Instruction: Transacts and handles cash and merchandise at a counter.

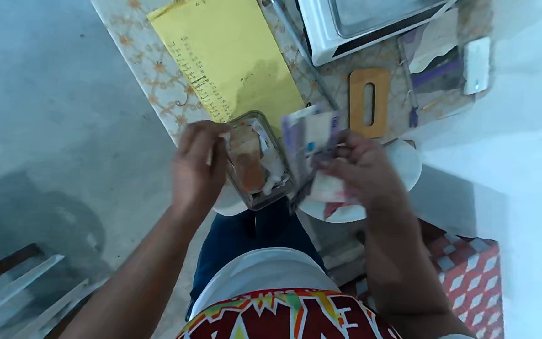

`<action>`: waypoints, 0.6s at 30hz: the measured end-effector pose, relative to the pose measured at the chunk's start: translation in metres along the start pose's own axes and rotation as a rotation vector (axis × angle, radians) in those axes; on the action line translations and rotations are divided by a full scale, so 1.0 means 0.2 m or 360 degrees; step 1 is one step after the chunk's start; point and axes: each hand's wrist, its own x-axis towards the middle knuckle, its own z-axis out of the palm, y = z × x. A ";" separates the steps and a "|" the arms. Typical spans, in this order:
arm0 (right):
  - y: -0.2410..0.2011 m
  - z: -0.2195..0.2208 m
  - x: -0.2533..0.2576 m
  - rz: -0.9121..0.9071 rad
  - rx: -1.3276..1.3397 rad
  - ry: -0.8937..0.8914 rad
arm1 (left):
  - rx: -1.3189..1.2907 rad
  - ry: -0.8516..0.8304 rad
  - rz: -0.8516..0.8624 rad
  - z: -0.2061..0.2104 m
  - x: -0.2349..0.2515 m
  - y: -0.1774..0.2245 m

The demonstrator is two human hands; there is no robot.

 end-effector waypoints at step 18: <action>0.19 -0.12 0.30 0.0166 -0.1436 0.0711 | 0.1008 -0.1052 -0.0041 0.27 -0.03 0.04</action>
